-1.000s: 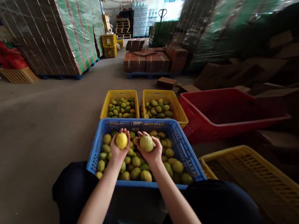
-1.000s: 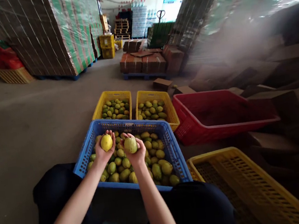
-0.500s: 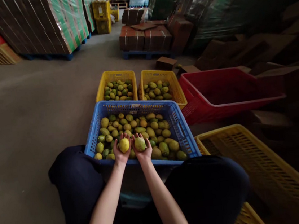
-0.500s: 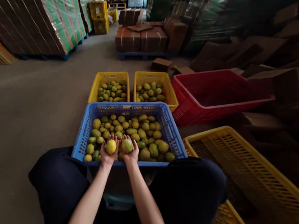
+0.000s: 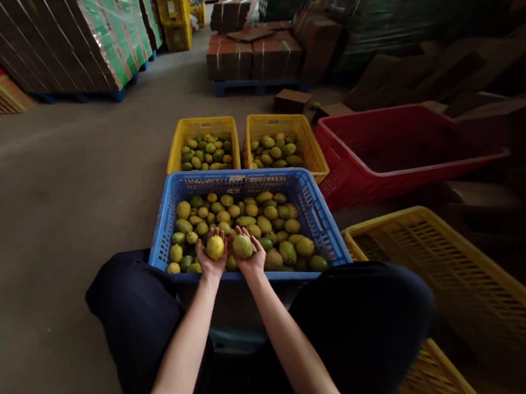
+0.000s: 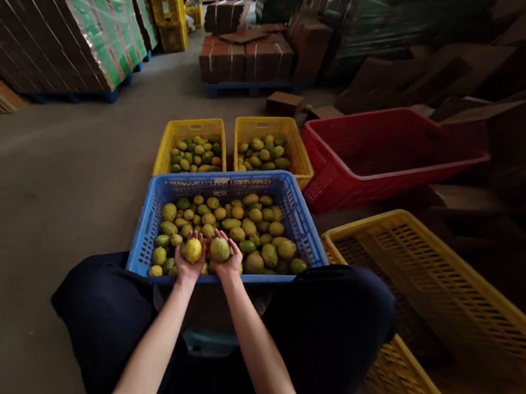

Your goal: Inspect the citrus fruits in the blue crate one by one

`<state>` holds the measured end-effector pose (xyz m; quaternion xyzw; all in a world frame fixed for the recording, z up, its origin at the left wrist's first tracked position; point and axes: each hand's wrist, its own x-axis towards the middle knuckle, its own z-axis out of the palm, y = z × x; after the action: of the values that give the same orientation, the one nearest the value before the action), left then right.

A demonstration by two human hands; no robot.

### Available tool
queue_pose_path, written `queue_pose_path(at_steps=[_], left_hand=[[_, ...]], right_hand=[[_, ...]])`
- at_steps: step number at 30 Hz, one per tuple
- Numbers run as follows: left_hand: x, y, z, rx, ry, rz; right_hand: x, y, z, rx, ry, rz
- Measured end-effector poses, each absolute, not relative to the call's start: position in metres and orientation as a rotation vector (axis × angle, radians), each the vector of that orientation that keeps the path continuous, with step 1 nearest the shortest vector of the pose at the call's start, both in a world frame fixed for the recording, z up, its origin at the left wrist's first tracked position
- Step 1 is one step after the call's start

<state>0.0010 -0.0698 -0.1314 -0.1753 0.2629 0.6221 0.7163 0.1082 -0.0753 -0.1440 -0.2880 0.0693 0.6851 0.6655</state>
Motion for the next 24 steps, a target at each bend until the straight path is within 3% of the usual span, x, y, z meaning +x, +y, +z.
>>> queue_pose_path(at_steps=[24], left_hand=[[0.001, -0.07, -0.132, -0.326, 0.691, 1.381]], right_hand=[[0.111, -0.072, -0.153, -0.732, 0.295, 1.53]])
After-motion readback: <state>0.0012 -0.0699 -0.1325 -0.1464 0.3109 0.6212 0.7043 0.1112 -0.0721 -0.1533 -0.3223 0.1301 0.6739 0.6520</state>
